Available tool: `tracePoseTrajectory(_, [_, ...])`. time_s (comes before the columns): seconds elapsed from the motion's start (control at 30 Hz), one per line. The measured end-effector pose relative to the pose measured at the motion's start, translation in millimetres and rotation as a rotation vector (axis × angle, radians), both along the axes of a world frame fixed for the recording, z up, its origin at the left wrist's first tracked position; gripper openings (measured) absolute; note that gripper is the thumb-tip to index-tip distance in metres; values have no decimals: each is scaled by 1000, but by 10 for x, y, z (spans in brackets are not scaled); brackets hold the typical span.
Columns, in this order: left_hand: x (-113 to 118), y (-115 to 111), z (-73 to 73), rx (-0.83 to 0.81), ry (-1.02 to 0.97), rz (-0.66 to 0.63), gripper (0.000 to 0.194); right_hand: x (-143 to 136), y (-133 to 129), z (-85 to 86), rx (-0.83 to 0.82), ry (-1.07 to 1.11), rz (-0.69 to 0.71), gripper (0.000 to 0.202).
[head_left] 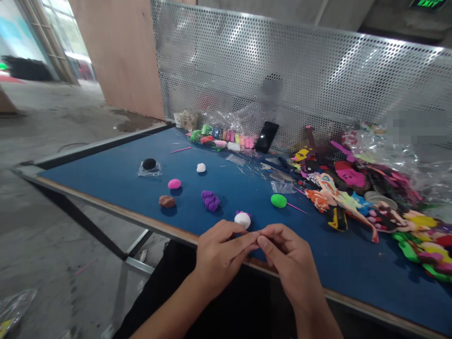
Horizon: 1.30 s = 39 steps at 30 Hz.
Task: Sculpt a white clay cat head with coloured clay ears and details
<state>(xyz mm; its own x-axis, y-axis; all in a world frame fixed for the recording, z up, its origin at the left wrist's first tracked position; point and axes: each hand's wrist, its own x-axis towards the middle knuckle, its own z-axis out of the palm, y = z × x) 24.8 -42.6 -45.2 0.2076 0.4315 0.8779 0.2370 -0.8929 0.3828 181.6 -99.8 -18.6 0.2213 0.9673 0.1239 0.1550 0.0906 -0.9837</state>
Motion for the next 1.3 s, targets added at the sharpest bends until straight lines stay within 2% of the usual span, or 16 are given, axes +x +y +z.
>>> tracePoseTrajectory(0.1, [-4, -3, 3, 2, 42, 21, 16, 3, 21, -3, -2, 71, 3, 24])
tracePoseTrajectory(0.23, [-3, -10, 20, -31, 38, -10, 12, -22, 26, 6, 35, 25, -6, 25])
tracePoseTrajectory(0.37, [-15, -15, 27, -77, 15, -37, 10, -26, 34, -29, 58, -29, -109, 25])
tracePoseTrajectory(0.53, [-41, -14, 13, -127, -94, -38, 15, -23, 71, -101, 98, 131, -258, 28])
tracePoseTrajectory(0.67, [-29, -4, 4, -56, -91, -55, 18, -83, 80, -54, 104, 62, -300, 27])
tracePoseTrajectory(0.87, [15, 9, -3, -32, -16, 7, 22, -107, 33, -24, 77, -123, -206, 25])
tracePoseTrajectory(0.97, [21, 4, 2, -51, 14, 27, 21, -87, 10, -53, 98, -64, -165, 27])
tracePoseTrajectory(1.13, [17, -16, 16, -83, 36, 0, 15, -80, 7, -15, 23, 57, -45, 35])
tracePoseTrajectory(1.3, [-10, -22, 32, -141, 45, -64, 10, -42, 31, -19, 16, 23, -58, 31])
